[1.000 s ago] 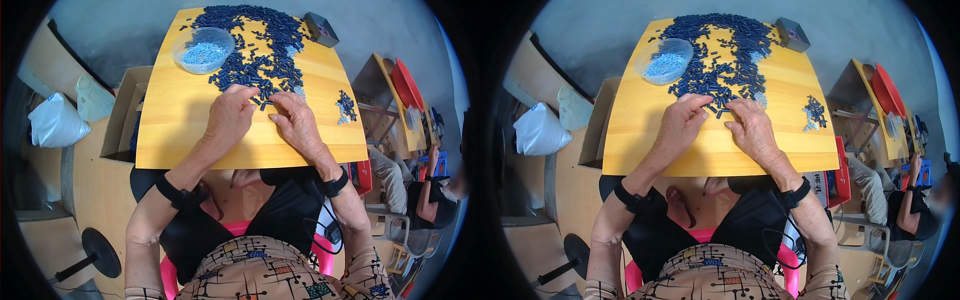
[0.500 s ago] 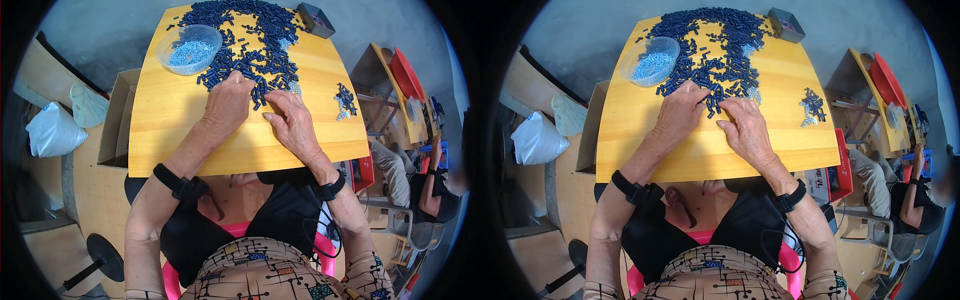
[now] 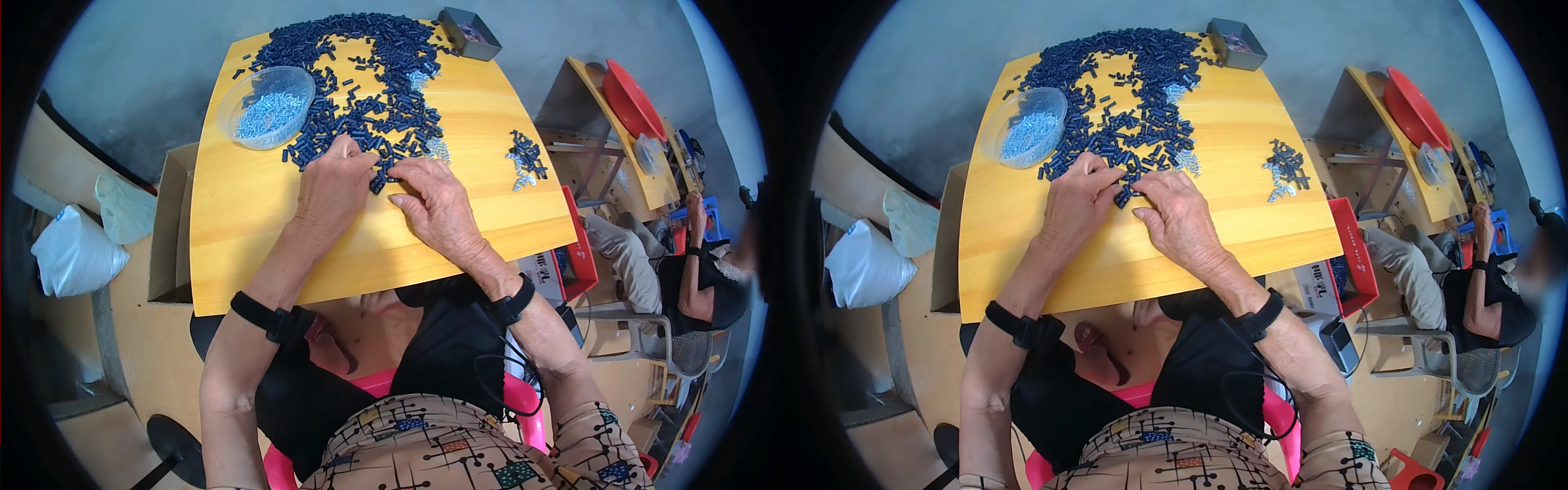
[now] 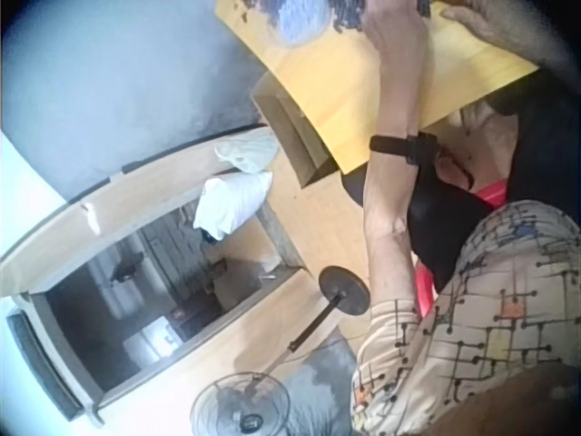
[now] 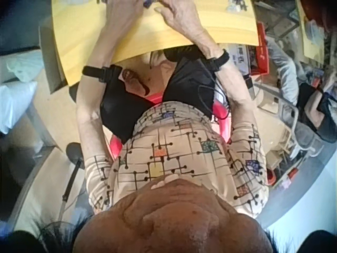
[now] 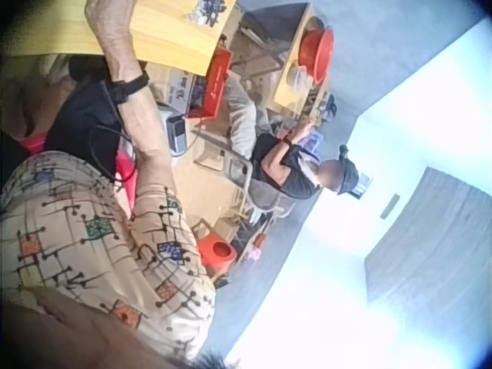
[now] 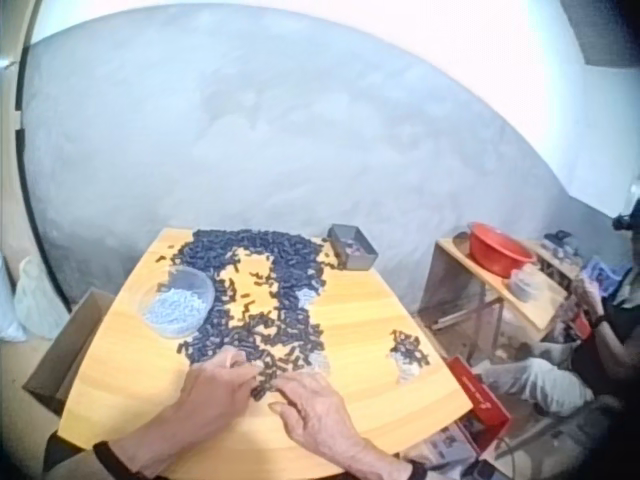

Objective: Assembling small plastic components by inserting blue inner pieces into black outer casings.

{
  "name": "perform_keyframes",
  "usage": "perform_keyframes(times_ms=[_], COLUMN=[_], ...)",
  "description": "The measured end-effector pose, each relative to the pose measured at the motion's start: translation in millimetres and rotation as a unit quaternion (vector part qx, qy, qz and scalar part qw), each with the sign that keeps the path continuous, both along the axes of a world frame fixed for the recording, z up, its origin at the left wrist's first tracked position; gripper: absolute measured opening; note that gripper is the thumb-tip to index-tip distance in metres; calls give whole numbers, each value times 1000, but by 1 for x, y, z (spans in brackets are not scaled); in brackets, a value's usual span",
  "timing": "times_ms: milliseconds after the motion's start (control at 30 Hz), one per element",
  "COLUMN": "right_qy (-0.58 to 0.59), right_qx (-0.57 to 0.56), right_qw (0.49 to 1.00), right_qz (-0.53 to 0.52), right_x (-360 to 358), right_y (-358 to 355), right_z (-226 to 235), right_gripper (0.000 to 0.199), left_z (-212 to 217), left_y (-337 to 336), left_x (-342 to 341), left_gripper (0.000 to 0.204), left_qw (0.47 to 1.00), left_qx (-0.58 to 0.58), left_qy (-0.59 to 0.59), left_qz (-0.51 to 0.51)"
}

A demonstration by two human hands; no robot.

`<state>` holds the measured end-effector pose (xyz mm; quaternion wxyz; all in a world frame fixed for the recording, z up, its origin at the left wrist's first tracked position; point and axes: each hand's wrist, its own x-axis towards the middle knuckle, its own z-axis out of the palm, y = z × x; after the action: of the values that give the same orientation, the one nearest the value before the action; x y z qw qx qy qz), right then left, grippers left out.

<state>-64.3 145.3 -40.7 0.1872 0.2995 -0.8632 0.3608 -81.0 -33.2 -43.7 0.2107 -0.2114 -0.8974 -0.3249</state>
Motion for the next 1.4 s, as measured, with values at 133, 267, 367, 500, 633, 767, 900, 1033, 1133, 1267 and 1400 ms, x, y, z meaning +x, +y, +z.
perform_keyframes(times_ms=[133,267,367,500,633,767,900,1033,1133,1267,1400], right_qy=[-7,-5,-51,-78,-55,-62,-55,-23,-30,2,30], right_qx=[-60,-194,-206,-133,-85,-83,-131,-47,-12,56,81], right_qw=[998,977,965,970,976,974,969,984,986,983,982], right_qz=[-17,-88,-157,-186,-191,-202,-200,-168,-165,-176,-169], right_x=[2,1,-8,-8,-9,-9,-9,-12,-17,-20,-19], right_y=[1,9,33,48,49,47,45,37,30,27,24], right_z=[-1,1,-5,-6,-7,-5,-3,0,0,-2,-2], right_gripper=[22,16,16,16,14,12,10,12,12,8,6], left_z=[0,-7,-10,-11,-10,-10,-2,7,9,19,20], left_y=[1,0,3,2,5,4,7,1,-4,-3,-9], left_x=[0,-1,-4,-4,-4,-3,4,10,11,13,10], left_gripper=[17,12,10,8,7,8,5,7,12,14,14], left_qw=[999,996,995,994,995,991,992,995,988,967,966], left_qx=[-47,-34,-33,-58,-40,3,25,51,146,215,206], left_qy=[23,81,90,92,90,132,123,71,-40,-134,-150], left_qz=[13,11,13,28,20,16,9,39,27,-19,-40])
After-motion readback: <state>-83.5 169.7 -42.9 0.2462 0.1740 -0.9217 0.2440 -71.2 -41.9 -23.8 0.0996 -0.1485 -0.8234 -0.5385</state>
